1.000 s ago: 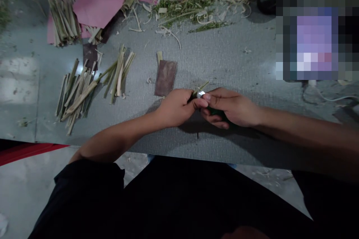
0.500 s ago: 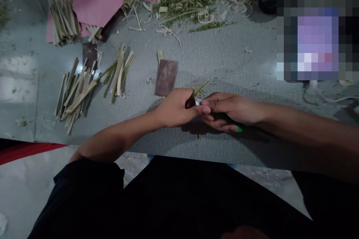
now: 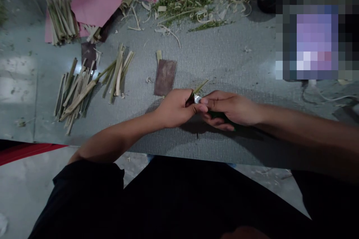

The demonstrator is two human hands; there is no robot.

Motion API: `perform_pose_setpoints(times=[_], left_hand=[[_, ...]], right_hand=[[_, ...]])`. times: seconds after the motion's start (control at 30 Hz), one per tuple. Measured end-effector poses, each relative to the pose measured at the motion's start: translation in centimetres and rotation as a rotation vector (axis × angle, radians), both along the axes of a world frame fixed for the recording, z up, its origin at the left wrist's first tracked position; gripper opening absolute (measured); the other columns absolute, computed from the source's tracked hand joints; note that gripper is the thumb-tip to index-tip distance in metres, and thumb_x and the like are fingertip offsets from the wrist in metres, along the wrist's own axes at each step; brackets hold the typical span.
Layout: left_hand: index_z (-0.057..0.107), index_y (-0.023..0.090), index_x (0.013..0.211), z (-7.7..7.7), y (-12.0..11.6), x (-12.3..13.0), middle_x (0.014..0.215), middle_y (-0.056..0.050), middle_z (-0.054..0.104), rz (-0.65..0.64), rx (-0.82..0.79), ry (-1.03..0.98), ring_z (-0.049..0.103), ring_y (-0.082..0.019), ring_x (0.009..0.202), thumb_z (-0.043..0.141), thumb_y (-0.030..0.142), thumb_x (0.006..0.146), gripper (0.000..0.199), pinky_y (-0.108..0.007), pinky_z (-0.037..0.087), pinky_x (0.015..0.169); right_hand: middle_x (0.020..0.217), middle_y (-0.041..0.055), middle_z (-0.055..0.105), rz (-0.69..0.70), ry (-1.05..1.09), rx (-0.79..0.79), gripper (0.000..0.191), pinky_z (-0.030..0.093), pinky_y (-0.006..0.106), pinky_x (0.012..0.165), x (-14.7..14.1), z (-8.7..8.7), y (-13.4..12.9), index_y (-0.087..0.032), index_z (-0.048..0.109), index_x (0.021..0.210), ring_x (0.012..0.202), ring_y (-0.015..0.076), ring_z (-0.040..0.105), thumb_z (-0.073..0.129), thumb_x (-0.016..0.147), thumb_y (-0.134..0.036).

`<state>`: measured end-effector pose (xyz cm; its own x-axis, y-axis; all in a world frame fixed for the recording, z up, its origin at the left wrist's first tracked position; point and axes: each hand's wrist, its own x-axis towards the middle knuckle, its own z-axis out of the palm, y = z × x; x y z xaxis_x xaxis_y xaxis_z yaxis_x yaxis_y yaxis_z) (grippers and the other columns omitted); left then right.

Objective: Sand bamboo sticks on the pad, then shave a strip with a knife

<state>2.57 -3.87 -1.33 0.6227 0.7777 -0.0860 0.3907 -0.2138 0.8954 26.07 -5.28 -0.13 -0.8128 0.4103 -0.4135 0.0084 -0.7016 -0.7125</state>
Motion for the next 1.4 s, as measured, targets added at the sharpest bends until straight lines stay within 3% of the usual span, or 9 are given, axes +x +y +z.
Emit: perform_pose_setpoints(times=[0.23, 0.57, 0.9, 1.2, 1.4], left_hand=[[0.047, 0.025, 0.076, 0.13, -0.09, -0.08, 0.065, 0.004, 0.046, -0.017, -0.009, -0.002, 0.047, -0.015, 0.063, 0.059, 0.109, 0.095, 0.087, -0.032, 0.035, 0.061], [0.054, 0.024, 0.078, 0.06, -0.19, -0.14, 0.068, 0.003, 0.051, -0.008, -0.009, 0.012, 0.051, -0.017, 0.068, 0.054, 0.108, 0.1, 0.087, -0.032, 0.036, 0.062], [0.048, 0.025, 0.074, 0.22, -0.09, 0.06, 0.067, 0.003, 0.045, -0.002, -0.046, -0.008, 0.048, -0.017, 0.068, 0.052, 0.106, 0.101, 0.085, -0.033, 0.037, 0.063], [0.046, 0.026, 0.076, 0.39, 0.13, -0.16, 0.066, 0.005, 0.046, -0.055, -0.059, -0.01, 0.05, -0.017, 0.068, 0.061, 0.109, 0.094, 0.086, -0.031, 0.039, 0.063], [0.049, 0.025, 0.077, 0.31, -0.01, -0.1, 0.067, 0.004, 0.046, -0.054, -0.026, -0.014, 0.049, -0.016, 0.067, 0.056, 0.107, 0.098, 0.084, -0.031, 0.038, 0.064]], right_hand=[[0.06, -0.0084, 0.046, 0.071, 0.021, -0.037, 0.057, 0.032, 0.019, 0.033, 0.0, 0.07, 0.05, -0.022, 0.057, 0.085, 0.037, 0.0073, 0.04, 0.079, 0.113, -0.066], [0.059, -0.0076, 0.045, -0.003, -0.067, 0.051, 0.06, 0.034, 0.02, 0.036, -0.23, 0.02, -0.38, -0.023, 0.056, 0.084, 0.041, 0.0086, 0.042, 0.076, 0.112, -0.073], [0.061, -0.0078, 0.048, -0.099, -0.081, 0.115, 0.061, 0.035, 0.02, 0.036, -0.42, 0.29, -0.64, -0.023, 0.057, 0.084, 0.042, 0.0079, 0.042, 0.081, 0.109, -0.073], [0.06, -0.0087, 0.046, 0.07, 0.029, -0.013, 0.058, 0.032, 0.02, 0.034, -0.07, 0.08, -0.11, -0.023, 0.057, 0.085, 0.037, 0.0075, 0.041, 0.08, 0.111, -0.068], [0.059, -0.0088, 0.045, 0.059, 0.015, -0.008, 0.06, 0.031, 0.02, 0.034, -0.06, 0.2, -0.16, -0.023, 0.057, 0.084, 0.038, 0.0082, 0.04, 0.079, 0.11, -0.072]])
